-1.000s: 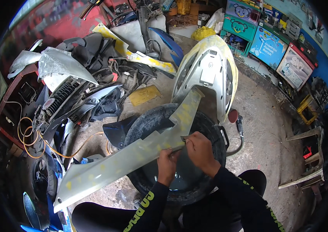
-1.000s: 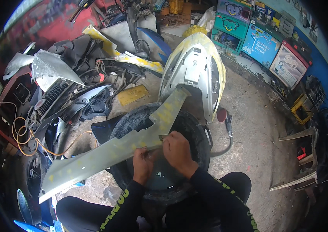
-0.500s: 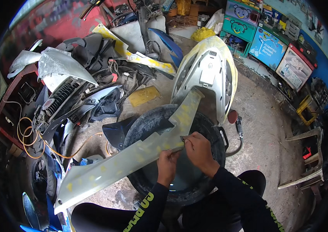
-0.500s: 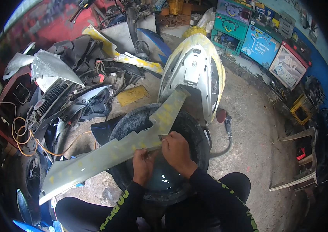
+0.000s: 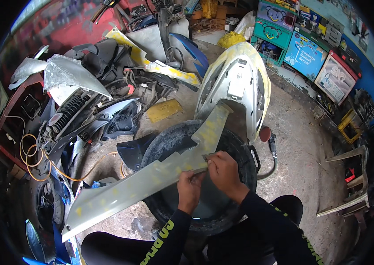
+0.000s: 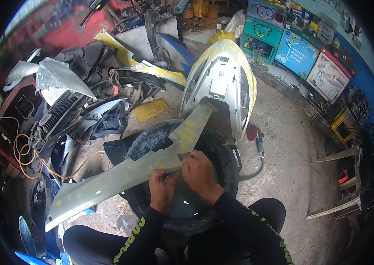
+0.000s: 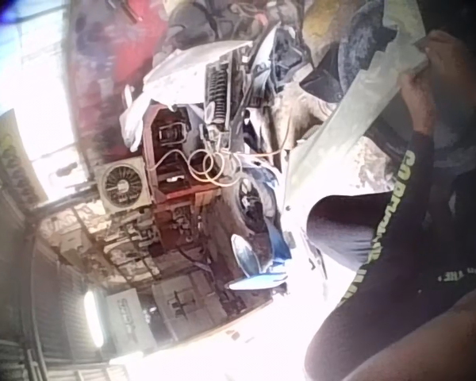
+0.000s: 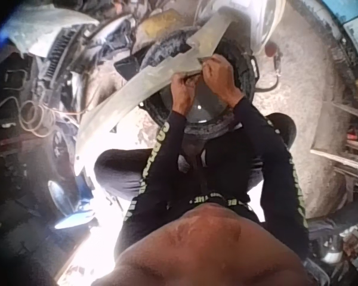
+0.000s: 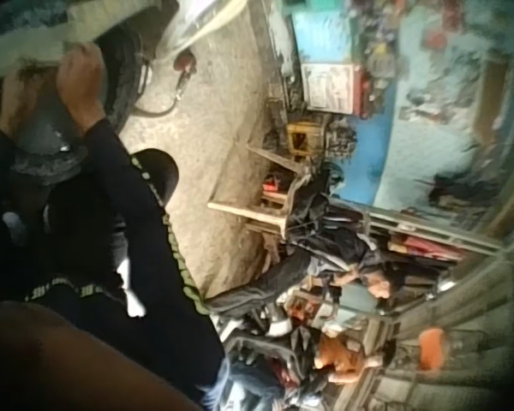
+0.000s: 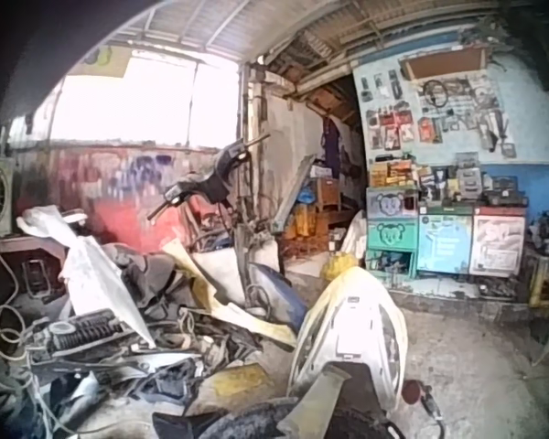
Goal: The person sands a plastic motorcycle panel using sandpaper while holding it over a basin of water.
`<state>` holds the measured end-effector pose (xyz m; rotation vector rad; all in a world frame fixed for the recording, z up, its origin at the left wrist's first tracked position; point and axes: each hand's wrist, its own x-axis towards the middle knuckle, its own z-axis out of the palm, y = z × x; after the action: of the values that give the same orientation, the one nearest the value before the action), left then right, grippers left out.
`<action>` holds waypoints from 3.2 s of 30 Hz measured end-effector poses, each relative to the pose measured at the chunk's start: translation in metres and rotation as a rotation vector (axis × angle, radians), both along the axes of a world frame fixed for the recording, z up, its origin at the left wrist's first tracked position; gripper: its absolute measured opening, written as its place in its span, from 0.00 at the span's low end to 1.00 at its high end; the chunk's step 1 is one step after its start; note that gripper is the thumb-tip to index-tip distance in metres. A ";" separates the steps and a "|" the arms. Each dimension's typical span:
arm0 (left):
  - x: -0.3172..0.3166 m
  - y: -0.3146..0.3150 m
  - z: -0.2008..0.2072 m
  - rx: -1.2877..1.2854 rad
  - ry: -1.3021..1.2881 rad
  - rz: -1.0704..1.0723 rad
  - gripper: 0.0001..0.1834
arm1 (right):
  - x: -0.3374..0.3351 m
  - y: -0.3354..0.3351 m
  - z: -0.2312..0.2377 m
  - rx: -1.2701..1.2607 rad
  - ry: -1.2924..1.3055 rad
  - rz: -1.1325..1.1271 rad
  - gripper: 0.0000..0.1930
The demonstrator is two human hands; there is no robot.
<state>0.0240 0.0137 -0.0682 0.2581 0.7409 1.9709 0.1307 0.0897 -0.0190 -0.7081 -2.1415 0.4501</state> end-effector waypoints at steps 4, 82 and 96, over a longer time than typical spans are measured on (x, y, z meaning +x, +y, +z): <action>-0.011 0.000 -0.004 -0.035 0.004 0.030 0.13 | -0.008 -0.012 0.003 0.029 0.019 0.044 0.06; -0.020 -0.003 0.023 -0.064 0.034 0.041 0.14 | -0.008 0.008 -0.003 0.013 0.010 -0.002 0.09; -0.011 -0.006 0.013 -0.038 0.071 0.044 0.07 | -0.002 -0.011 0.000 -0.088 0.083 0.073 0.11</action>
<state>0.0133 0.0079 -0.0557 0.2925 0.8350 1.9958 0.1287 0.0791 -0.0189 -0.6499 -2.0845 0.6054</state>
